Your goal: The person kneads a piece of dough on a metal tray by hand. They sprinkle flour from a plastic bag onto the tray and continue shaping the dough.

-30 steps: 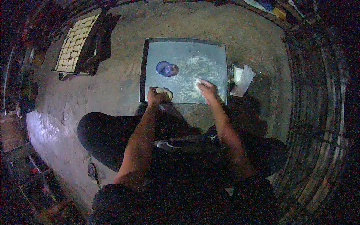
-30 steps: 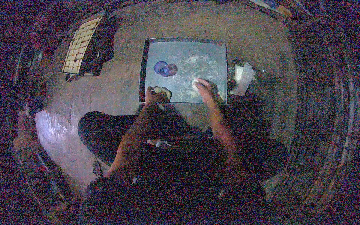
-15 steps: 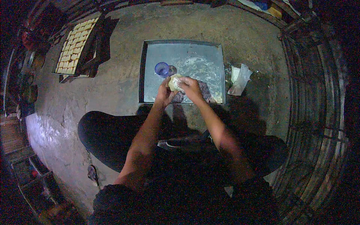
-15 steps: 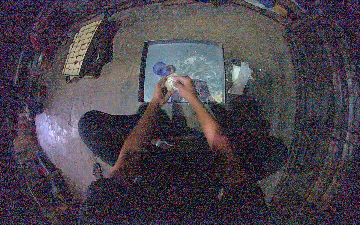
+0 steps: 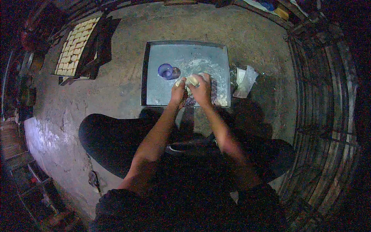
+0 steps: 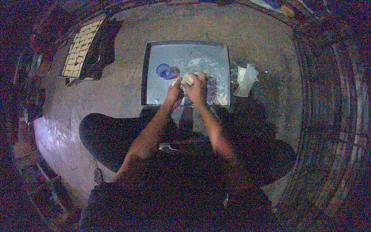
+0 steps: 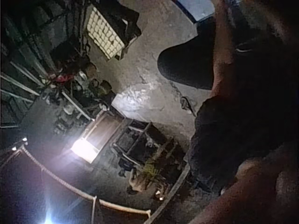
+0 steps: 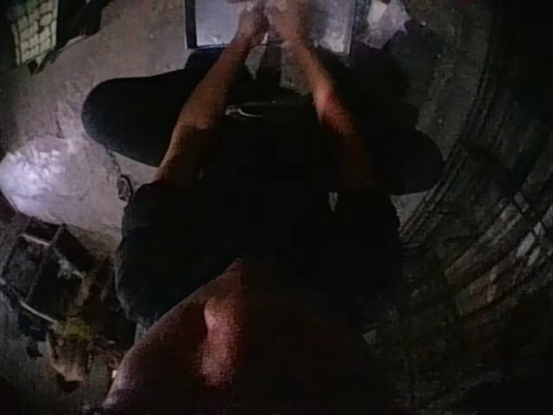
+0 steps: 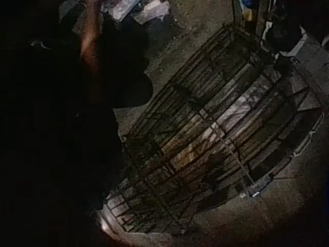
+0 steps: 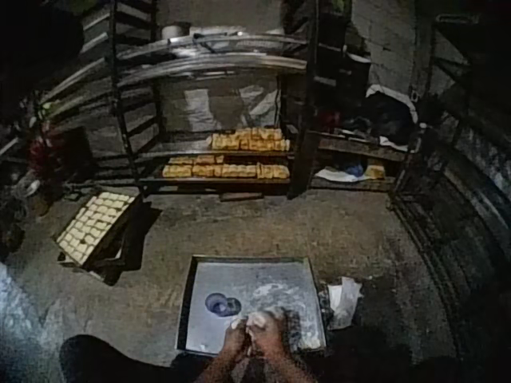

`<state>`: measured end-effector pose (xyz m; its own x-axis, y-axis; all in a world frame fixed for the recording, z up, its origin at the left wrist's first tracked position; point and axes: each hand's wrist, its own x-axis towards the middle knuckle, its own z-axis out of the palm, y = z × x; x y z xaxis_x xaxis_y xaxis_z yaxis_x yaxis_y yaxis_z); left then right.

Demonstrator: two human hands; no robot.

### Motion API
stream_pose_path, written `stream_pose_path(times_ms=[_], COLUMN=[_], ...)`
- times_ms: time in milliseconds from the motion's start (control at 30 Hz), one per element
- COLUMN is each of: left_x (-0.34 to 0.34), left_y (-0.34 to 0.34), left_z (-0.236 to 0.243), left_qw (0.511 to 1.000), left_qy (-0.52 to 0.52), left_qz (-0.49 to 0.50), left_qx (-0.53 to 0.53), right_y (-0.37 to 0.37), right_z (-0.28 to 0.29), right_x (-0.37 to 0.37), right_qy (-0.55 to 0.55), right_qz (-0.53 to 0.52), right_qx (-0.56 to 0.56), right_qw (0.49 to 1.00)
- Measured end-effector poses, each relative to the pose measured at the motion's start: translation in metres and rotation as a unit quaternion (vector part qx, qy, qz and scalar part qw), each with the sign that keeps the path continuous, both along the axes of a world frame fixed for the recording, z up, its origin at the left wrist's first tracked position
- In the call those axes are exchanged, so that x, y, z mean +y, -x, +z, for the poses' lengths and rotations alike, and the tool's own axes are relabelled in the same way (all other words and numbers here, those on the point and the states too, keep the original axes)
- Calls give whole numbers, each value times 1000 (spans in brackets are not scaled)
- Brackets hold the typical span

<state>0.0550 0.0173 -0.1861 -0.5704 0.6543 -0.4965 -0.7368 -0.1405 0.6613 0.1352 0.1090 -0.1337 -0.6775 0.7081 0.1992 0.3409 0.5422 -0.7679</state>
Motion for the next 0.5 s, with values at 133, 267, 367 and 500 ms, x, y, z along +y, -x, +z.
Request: stream_pose_path(times_ms=[133, 267, 367, 500], left_x=[11, 7, 24, 7], left_y=[-7, -2, -7, 2], left_z=[15, 0, 36, 24], left_qw=[999, 999, 992, 989], left_qy=[6, 8, -21, 124], left_qz=[35, 26, 62, 70], left_qx=[41, 37, -105, 41], right_y=[-9, -10, -20, -14], right_z=[6, -12, -46, -57], right_x=[15, 22, 49, 47], right_qy=[233, 393, 316, 378], right_qz=[-10, 3, -104, -111], right_qx=[-21, 18, 5, 98], right_qw=[972, 919, 943, 914])
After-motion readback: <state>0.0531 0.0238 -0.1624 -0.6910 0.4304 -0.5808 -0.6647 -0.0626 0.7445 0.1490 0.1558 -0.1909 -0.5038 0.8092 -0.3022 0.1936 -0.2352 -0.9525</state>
